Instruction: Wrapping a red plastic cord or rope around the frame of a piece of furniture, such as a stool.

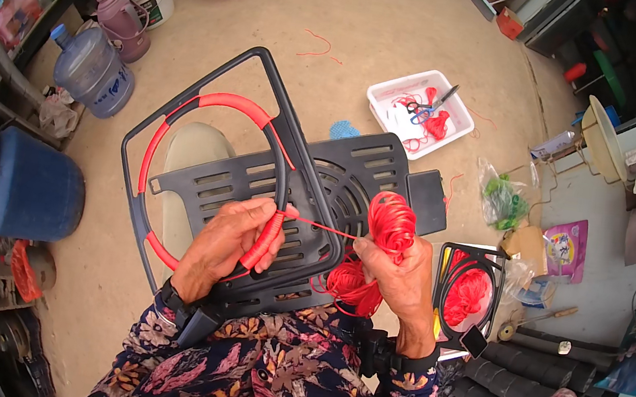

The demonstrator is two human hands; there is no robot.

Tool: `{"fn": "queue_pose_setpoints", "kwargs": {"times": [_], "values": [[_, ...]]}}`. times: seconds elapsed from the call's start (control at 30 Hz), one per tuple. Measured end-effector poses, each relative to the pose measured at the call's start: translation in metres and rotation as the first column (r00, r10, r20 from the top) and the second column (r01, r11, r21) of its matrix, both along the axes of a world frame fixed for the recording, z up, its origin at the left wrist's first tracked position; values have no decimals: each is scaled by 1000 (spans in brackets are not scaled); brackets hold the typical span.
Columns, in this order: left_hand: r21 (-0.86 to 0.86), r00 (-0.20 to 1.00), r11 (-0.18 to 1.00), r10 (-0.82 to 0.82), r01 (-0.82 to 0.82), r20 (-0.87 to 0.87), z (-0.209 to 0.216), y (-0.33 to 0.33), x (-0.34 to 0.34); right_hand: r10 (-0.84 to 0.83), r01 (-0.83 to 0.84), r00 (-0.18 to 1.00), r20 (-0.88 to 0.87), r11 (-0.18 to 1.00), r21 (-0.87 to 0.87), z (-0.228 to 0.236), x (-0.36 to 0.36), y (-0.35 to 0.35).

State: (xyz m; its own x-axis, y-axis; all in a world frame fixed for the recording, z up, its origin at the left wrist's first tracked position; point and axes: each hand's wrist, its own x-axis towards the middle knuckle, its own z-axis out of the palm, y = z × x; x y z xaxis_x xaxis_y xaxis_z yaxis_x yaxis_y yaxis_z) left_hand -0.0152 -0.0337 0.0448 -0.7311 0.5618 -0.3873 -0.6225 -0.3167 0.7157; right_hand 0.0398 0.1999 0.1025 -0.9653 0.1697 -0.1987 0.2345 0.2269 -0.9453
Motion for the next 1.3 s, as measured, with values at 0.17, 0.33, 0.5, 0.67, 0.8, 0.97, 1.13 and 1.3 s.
{"fn": "queue_pose_setpoints", "kwargs": {"times": [0.17,0.33,0.5,0.67,0.8,0.97,1.13,1.3], "values": [[-22,999,1000,-4,4,35,-5,1,0,48,-48,999,-17,999,-17,-2,5,3],[14,999,1000,3,-4,48,-3,2,1,63,-64,998,-10,997,-39,-9,4,6],[11,998,999,53,-54,27,-2,3,6,62,-60,998,24,996,-71,-14,3,3],[-150,992,980,125,-128,-31,10,2,14,130,-127,991,26,987,-95,-16,1,3],[-166,984,971,157,-170,-89,17,-2,17,148,-145,989,10,981,-128,-18,1,1],[-364,948,910,85,-200,-307,24,-8,9,65,-63,998,-1,963,-262,-20,-2,-3],[-433,908,864,65,-259,-414,18,7,-11,-52,48,999,-1,929,-366,-30,0,10],[-477,764,806,-48,-351,-643,1,25,-17,153,-16,974,170,788,-616,-21,38,-2]]}}
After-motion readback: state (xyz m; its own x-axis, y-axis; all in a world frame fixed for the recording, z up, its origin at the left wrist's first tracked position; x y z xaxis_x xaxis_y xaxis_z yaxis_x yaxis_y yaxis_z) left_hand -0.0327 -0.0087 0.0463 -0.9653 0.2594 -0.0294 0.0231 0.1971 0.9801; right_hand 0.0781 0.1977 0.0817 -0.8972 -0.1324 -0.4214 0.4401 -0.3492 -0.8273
